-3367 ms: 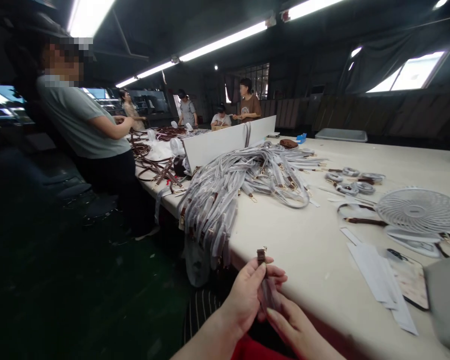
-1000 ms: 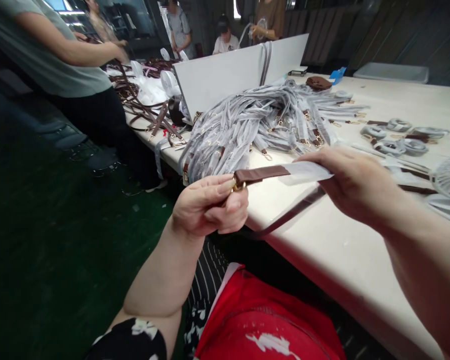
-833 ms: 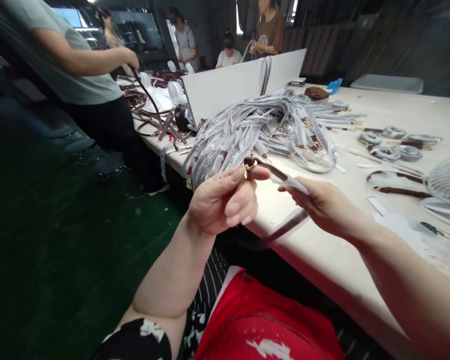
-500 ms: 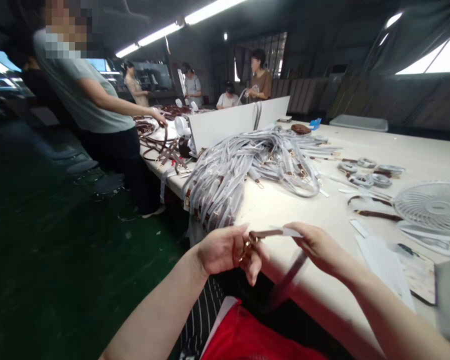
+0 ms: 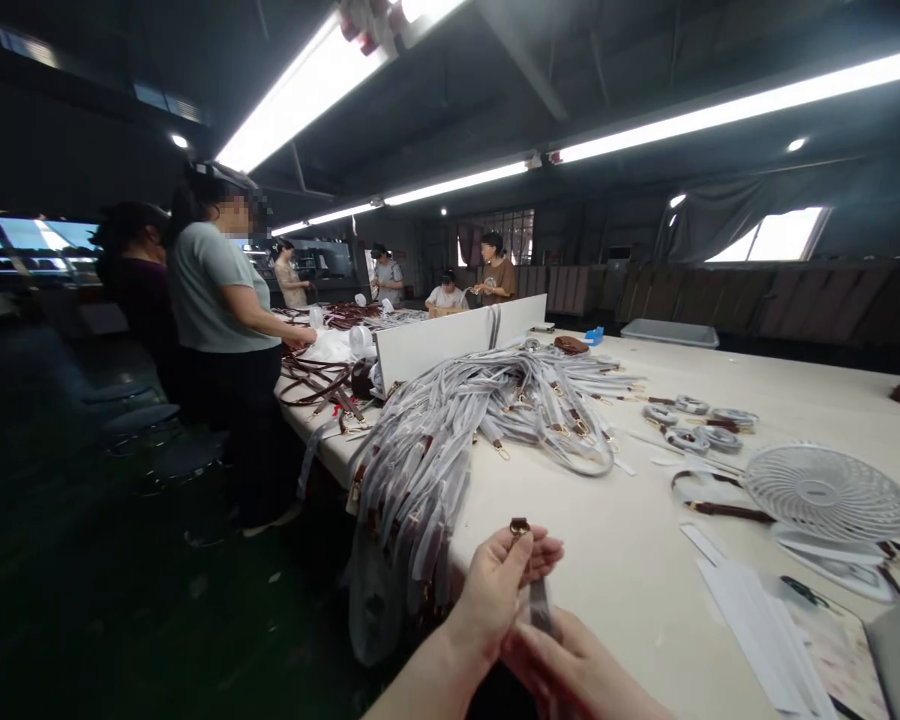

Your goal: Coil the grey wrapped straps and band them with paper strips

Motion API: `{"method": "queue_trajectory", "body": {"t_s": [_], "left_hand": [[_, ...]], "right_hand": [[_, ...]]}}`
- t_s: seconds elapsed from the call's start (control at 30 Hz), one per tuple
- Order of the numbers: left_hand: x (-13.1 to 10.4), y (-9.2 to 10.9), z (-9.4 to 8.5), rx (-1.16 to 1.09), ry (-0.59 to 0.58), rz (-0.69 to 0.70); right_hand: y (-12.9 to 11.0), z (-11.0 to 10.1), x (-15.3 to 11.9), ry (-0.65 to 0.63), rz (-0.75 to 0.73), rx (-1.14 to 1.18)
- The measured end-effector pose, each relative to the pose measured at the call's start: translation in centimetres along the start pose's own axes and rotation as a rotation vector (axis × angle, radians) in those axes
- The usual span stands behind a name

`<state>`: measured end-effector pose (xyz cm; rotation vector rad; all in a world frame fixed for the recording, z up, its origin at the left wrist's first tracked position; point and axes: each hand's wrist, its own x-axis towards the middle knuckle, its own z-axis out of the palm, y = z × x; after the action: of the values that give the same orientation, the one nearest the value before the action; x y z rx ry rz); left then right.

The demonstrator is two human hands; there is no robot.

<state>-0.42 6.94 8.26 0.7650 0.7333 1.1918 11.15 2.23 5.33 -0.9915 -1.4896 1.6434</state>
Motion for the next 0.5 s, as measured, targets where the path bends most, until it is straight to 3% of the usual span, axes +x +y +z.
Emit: {"method": "queue_trajectory", "body": {"t_s": [0.07, 0.13, 0.27, 0.4, 0.5], "left_hand": [[0.1, -0.7, 0.2, 0.282, -0.018, 0.163], [-0.4, -0.7, -0.1, 0.622, -0.115, 0.295], [-2.3, -0.3, -1.0, 1.075, -0.397, 0.413], [-3.5, -2.0, -2.5, 1.214, -0.377, 0.385], [-3.4, -2.7, -4.0, 0.938, -0.338, 0.188]], "right_hand": [[0.2, 0.1, -0.1, -0.031, -0.008, 0.179], [-0.4, -0.7, -0.8, -0.042, -0.032, 0.325], [-3.6, -3.5, -2.5, 0.135, -0.090, 0.422], [-4.9, -7.4, -2.7, 0.362, -0.086, 0.521], [-3.8, -9.7, -2.2, 0.439, 0.032, 0.218]]}}
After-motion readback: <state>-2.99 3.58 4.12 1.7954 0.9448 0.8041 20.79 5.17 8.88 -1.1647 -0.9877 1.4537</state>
